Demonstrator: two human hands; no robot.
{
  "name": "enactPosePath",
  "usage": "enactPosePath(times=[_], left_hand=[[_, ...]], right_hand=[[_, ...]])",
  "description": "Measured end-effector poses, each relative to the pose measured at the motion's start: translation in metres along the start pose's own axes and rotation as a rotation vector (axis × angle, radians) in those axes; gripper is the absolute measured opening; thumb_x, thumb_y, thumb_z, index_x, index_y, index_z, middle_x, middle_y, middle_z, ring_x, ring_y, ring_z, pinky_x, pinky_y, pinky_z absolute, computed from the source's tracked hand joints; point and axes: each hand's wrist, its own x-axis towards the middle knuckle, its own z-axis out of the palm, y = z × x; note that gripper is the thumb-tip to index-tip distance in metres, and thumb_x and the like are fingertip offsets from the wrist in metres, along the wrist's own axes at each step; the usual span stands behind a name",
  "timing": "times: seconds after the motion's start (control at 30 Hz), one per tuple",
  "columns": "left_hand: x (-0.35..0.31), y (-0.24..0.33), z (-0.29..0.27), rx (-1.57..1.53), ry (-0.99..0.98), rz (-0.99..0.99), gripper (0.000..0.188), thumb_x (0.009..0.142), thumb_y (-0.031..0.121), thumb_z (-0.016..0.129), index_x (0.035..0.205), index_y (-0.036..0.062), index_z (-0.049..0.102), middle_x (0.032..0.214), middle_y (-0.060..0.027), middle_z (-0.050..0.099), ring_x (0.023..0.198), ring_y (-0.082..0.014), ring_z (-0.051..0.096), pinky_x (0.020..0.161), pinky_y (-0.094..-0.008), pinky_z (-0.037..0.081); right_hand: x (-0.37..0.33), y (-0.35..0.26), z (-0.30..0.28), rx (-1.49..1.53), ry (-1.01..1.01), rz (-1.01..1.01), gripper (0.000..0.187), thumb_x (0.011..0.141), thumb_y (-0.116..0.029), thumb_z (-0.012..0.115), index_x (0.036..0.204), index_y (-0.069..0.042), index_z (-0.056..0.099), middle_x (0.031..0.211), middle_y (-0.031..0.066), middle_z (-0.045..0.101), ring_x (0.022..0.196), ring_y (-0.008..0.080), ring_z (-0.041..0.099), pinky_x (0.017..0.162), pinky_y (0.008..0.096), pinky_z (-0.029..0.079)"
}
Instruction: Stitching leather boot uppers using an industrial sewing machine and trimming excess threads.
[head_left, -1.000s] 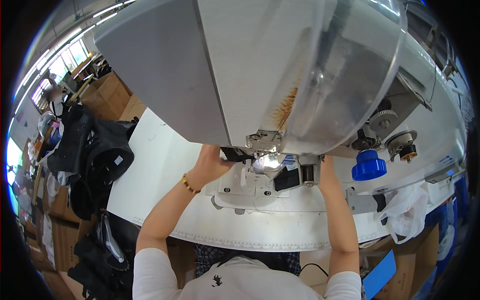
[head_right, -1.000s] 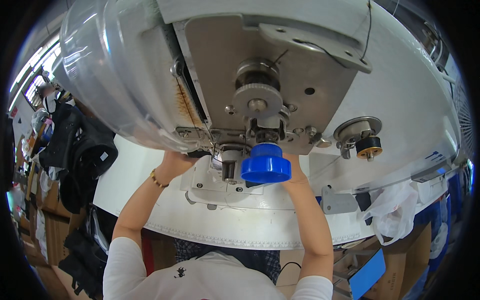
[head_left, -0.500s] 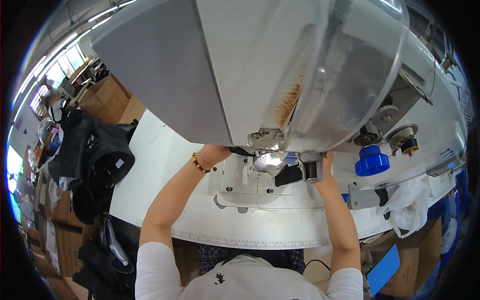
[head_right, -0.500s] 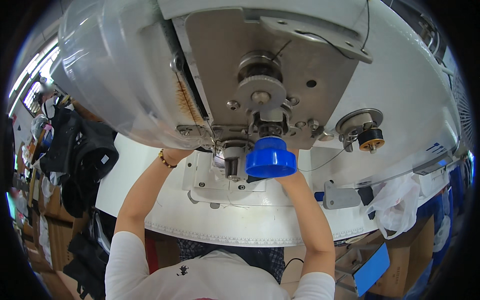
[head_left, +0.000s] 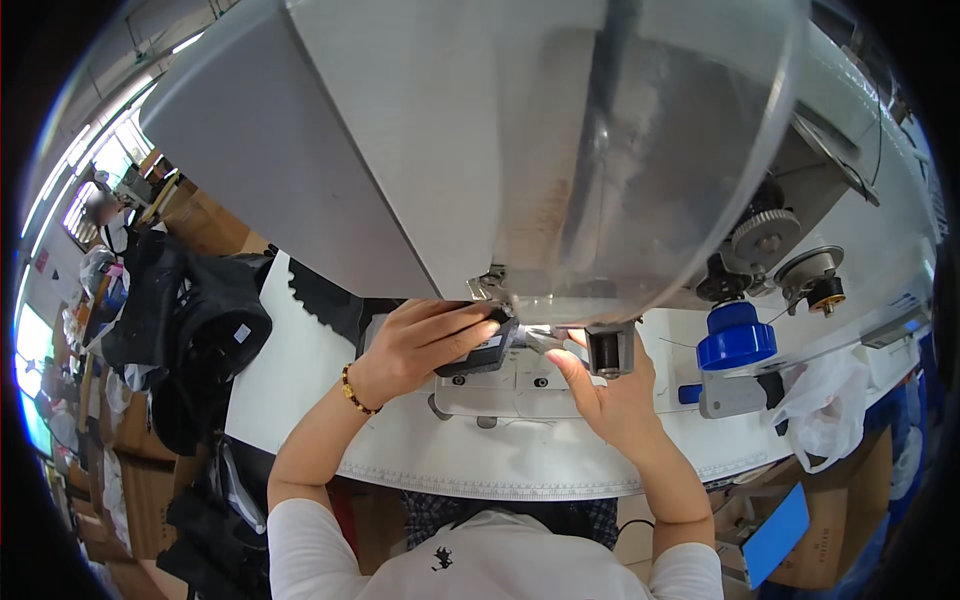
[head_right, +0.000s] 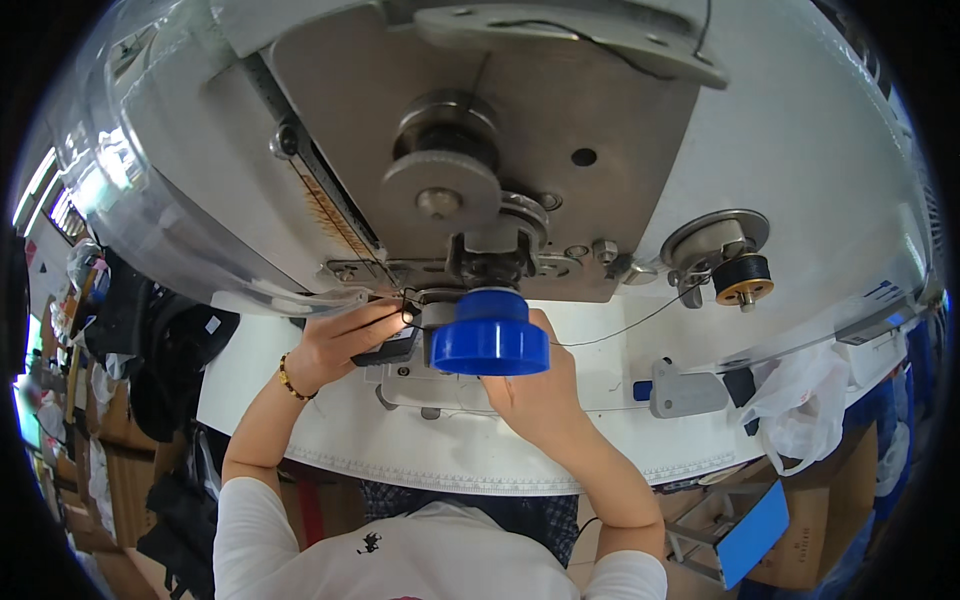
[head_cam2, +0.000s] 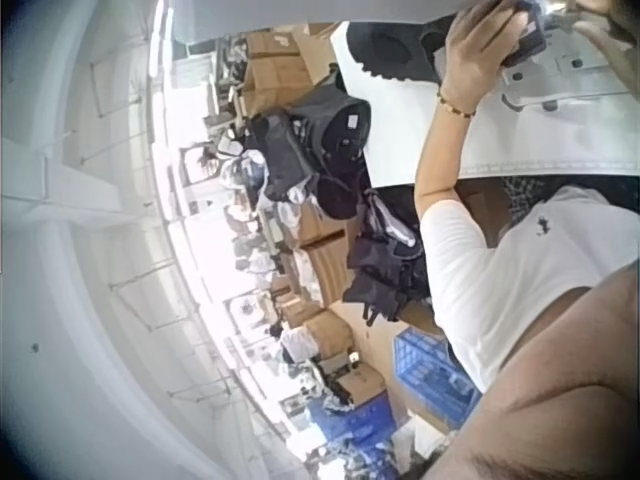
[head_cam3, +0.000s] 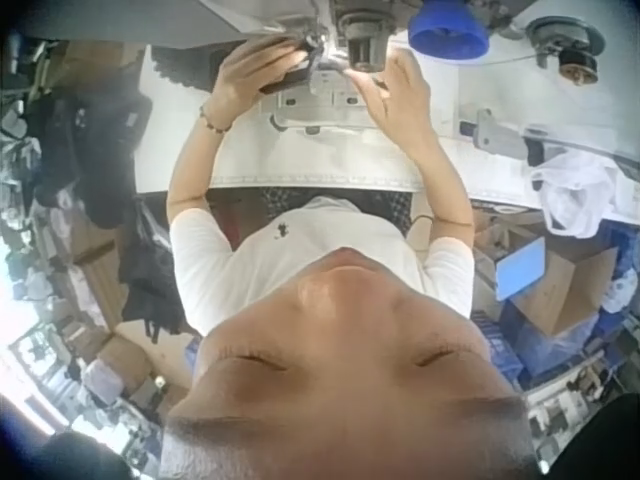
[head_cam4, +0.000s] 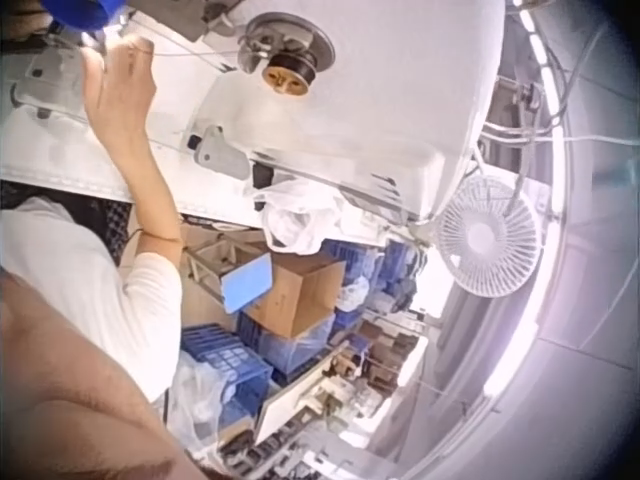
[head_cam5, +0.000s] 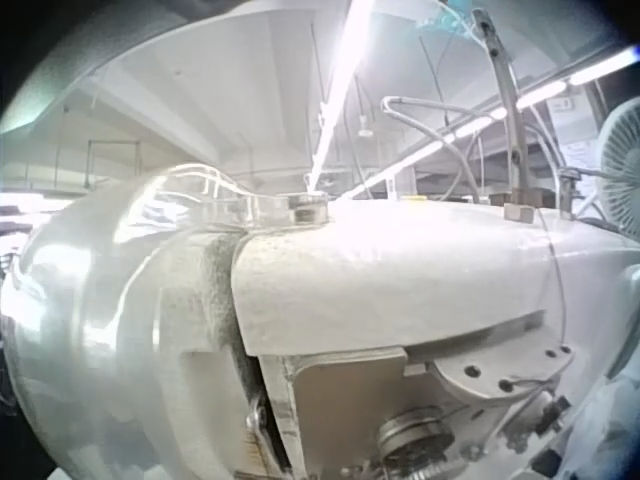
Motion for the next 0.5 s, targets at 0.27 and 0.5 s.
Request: enactPosePath(times=[0.27, 0.5], left_hand=[[0.000, 0.001, -0.001, -0.047, -0.077, 0.034, 0.045, 0.055, 0.003, 0.061, 0.099, 0.0054, 0.058, 0.101, -0.0049, 0.056, 0.089, -0.0247, 0.056, 0.066, -0.0313, 0.045], [0.004, 0.005, -0.008, -0.005, -0.147, 0.048, 0.046, 0.054, 0.002, 0.061, 0.100, 0.0046, 0.056, 0.100, -0.0048, 0.056, 0.089, -0.0252, 0.055, 0.069, -0.0314, 0.046]], right_hand=[[0.010, 0.005, 0.008, -0.161, -0.024, -0.151, 0.011, 0.070, -0.012, 0.067, 0.077, -0.009, 0.060, 0.069, 0.0053, 0.060, 0.054, 0.0185, 0.055, 0.047, 0.0264, 0.043], [0.018, 0.000, 0.004, -0.107, -0.196, -0.127, 0.027, 0.058, -0.012, 0.067, 0.084, -0.011, 0.060, 0.076, 0.0043, 0.060, 0.064, 0.0219, 0.058, 0.056, 0.0290, 0.047]])
